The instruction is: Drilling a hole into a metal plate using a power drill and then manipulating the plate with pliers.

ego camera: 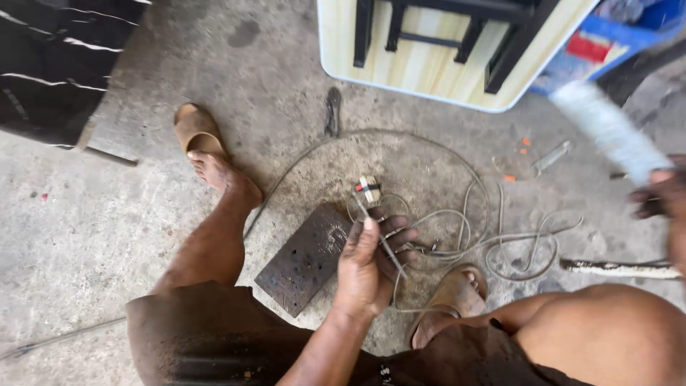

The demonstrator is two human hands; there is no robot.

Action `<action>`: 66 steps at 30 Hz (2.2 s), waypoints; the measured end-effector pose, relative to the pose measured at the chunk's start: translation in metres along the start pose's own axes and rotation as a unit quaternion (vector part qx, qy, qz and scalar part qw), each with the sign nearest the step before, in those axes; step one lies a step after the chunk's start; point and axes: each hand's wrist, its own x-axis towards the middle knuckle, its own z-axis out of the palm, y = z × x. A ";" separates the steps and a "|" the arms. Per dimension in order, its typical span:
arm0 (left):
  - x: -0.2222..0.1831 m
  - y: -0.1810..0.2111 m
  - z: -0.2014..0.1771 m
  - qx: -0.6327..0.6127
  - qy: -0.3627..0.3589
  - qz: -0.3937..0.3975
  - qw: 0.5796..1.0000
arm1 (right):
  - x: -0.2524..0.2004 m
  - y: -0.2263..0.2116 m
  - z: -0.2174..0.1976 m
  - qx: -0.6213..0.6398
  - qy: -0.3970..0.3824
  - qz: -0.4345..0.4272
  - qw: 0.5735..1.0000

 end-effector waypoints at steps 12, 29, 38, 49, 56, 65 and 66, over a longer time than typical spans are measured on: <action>-0.023 0.009 0.021 -0.088 0.036 0.026 0.995 | -0.171 -0.205 0.270 0.012 0.051 -0.141 0.989; -0.011 0.009 -0.016 0.092 -0.083 0.111 0.986 | -0.184 -0.189 0.287 -0.035 -0.091 -0.141 0.985; -0.018 0.015 -0.033 0.033 -0.175 0.022 0.984 | -0.164 -0.160 0.262 0.056 -0.087 -0.225 0.969; -0.045 0.012 -0.016 -0.065 -0.237 -0.146 0.958 | -0.101 -0.228 0.239 0.011 -0.196 -0.260 0.945; -0.044 0.002 -0.025 -0.018 -0.221 -0.137 0.966 | -0.108 -0.210 0.245 0.134 -0.179 -0.117 0.968; -0.023 0.000 -0.024 -0.008 -0.175 -0.038 0.984 | -0.111 -0.196 0.253 0.135 -0.097 -0.106 0.980; -0.019 0.003 -0.026 0.003 -0.137 0.022 0.990 | -0.116 -0.195 0.255 0.122 -0.055 -0.073 0.988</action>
